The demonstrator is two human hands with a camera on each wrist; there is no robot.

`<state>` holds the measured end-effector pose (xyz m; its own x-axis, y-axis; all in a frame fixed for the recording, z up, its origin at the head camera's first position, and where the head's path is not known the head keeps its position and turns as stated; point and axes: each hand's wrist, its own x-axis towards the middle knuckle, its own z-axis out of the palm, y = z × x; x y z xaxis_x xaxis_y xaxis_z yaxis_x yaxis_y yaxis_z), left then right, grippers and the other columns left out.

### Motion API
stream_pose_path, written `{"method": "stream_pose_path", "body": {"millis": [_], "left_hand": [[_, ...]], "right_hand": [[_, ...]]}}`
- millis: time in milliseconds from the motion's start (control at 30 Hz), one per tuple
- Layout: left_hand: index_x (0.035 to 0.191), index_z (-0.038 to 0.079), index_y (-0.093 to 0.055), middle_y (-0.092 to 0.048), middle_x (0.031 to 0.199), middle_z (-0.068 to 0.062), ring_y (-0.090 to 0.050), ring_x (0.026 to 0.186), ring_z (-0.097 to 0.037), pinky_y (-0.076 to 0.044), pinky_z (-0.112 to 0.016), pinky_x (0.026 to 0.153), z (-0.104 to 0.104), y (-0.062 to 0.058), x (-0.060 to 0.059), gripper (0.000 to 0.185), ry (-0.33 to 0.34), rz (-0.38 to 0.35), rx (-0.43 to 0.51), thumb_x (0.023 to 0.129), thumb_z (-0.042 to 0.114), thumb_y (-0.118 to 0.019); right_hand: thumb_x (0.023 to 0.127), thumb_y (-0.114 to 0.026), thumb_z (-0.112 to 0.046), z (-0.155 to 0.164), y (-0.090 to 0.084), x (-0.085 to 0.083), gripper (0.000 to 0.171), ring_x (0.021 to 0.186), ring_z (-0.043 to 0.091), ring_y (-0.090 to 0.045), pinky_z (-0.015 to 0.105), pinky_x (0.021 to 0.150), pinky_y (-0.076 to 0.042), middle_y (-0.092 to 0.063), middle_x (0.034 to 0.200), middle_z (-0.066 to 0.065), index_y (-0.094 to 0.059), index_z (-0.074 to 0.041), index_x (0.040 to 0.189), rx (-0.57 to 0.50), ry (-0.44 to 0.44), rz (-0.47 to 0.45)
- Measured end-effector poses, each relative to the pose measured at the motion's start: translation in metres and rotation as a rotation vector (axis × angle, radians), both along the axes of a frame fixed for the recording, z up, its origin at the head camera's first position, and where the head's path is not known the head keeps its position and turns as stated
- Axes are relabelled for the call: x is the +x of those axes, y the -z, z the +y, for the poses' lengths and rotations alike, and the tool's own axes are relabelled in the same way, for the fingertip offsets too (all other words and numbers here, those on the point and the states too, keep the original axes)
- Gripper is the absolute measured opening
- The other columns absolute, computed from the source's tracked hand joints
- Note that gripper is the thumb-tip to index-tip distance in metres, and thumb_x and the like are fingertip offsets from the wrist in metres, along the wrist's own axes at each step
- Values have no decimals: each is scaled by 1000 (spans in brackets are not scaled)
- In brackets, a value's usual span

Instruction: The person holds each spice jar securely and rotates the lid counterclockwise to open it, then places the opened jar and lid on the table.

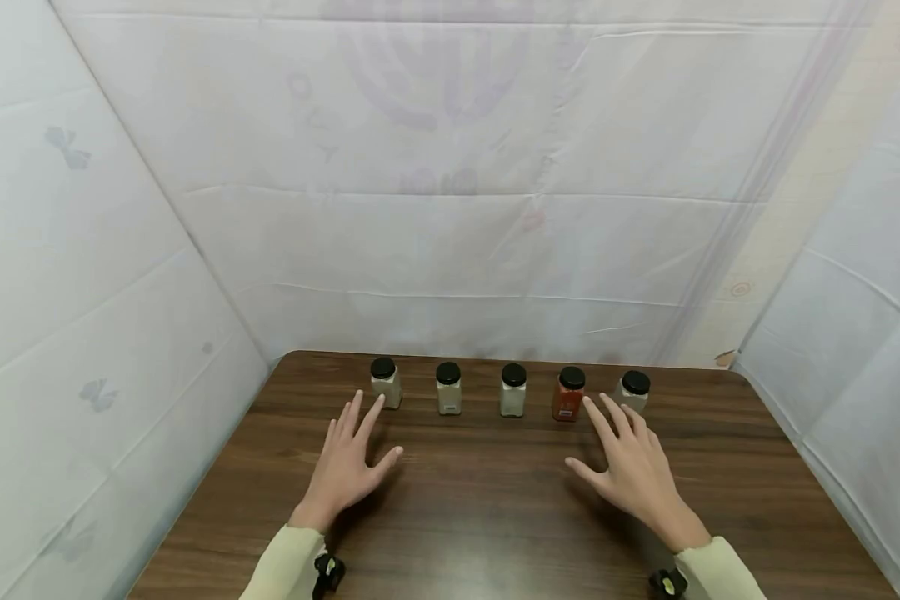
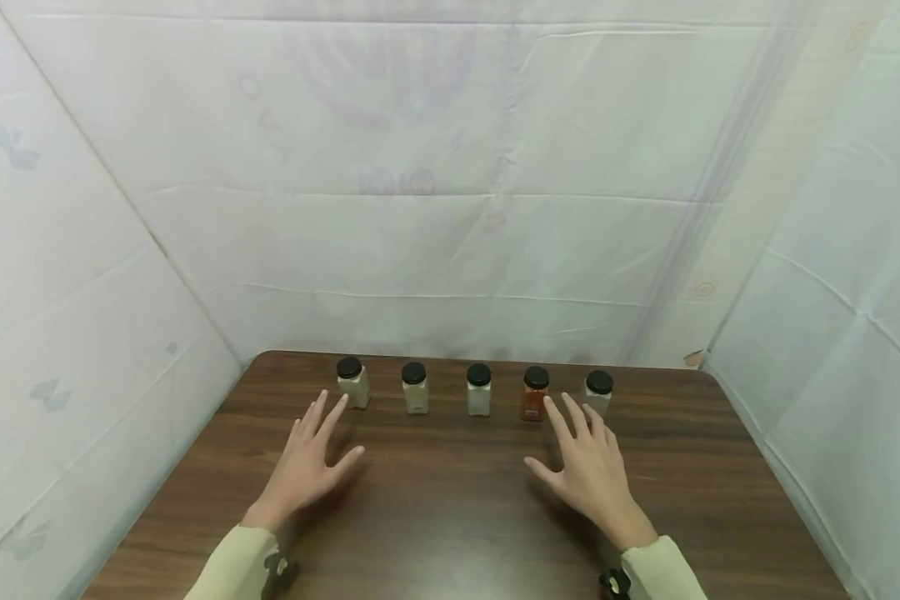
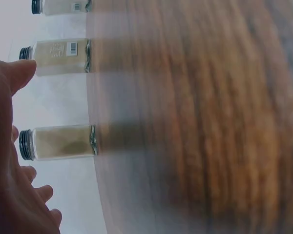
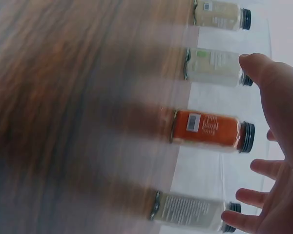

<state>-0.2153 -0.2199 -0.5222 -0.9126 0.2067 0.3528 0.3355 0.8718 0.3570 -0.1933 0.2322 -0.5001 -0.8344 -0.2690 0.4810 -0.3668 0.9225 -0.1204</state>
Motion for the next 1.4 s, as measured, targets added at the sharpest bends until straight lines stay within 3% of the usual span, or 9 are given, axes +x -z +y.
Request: {"method": "stream_pose_path", "body": {"millis": [267,567,800,1067,1400], "left_hand": [[164,23,-27,-14,169,-21,-23,150,-50,-21,-73,116,-1,-3,0,85,-3,-9,68,96,50,-69],[165,20,-24,-13,169,-22,-25,147,-53,-33,-77,107,-2,-7,-2,87,-16,-36,227,96,45,-71],[167,28,-14,-6,170,-20,-19,151,-50,-30,-76,110,-3,-10,-7,92,-11,-83,307,97,46,-70],[165,16,-19,-10,170,-21,-20,153,-45,-28,-70,115,-4,-8,-15,92,-17,-81,378,96,40,-74],[163,19,-19,-20,168,-17,-33,147,-44,-36,-68,112,-4,-12,-24,94,-56,-128,445,93,42,-77]], "right_hand": [[83,-80,-57,-20,-6,-5,96,132,50,-45,69,90,-49,-38,159,18,-39,-15,159,0,-19,-51],[87,-78,-55,-42,-17,-13,92,125,47,-52,62,85,-54,-39,159,17,-35,-20,162,0,-109,-93],[89,-77,-53,-58,-29,-19,88,124,43,-54,64,81,-54,-42,158,16,-38,-19,160,-4,-164,-114],[90,-77,-51,-75,-33,-27,86,113,38,-58,46,65,-53,-48,151,18,-39,-20,160,23,-243,-87],[92,-74,-52,-102,-40,-35,87,112,35,-59,44,71,-55,-46,153,16,-33,-22,162,45,-281,-113]]}}
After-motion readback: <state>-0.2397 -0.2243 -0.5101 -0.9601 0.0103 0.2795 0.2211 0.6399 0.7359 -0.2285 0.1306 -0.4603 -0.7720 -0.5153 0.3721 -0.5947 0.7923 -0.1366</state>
